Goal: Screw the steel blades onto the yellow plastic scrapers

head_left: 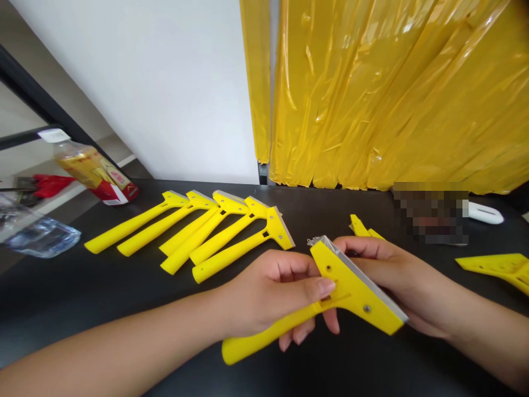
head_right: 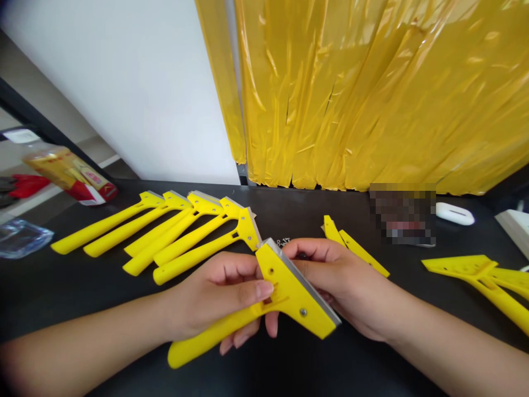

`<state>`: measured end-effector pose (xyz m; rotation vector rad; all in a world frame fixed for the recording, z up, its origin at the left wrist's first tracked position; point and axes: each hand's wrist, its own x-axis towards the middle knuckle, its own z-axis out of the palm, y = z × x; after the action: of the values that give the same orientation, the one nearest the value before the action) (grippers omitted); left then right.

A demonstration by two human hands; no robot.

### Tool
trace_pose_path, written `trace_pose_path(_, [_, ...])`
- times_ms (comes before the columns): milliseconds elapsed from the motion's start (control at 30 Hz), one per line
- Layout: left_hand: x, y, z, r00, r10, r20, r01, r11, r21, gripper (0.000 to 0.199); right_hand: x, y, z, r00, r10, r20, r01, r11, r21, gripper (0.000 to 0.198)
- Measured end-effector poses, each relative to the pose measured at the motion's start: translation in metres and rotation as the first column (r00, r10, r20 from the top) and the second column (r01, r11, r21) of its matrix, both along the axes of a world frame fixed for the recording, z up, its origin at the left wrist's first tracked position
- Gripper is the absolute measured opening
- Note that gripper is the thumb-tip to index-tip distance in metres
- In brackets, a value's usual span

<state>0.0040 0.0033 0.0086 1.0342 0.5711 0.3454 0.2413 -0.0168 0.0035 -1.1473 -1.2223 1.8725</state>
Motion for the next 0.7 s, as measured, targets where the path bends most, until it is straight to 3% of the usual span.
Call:
trace_pose_path(200, [0.001, 0.004, -0.003, 0.991, 0.118, -0.060, -0.113, 0.990, 0.082, 0.032, 0.009, 0.006, 0.005, 0.999, -0.040, -0.007, 0.040, 0.999, -0.010, 0.044])
trace_pose_path(500, [0.001, 0.007, -0.003, 0.995, 0.067, -0.068, -0.060, 0.993, 0.101, 0.031, 0.009, 0.004, 0.002, 0.999, -0.054, 0.011, 0.054, 0.998, -0.045, 0.046])
trace_pose_path(700, [0.004, 0.004, -0.007, 0.976, 0.215, 0.022, -0.216, 0.968, 0.131, 0.031, 0.012, 0.007, -0.002, 0.993, -0.118, 0.007, 0.118, 0.985, -0.126, 0.050])
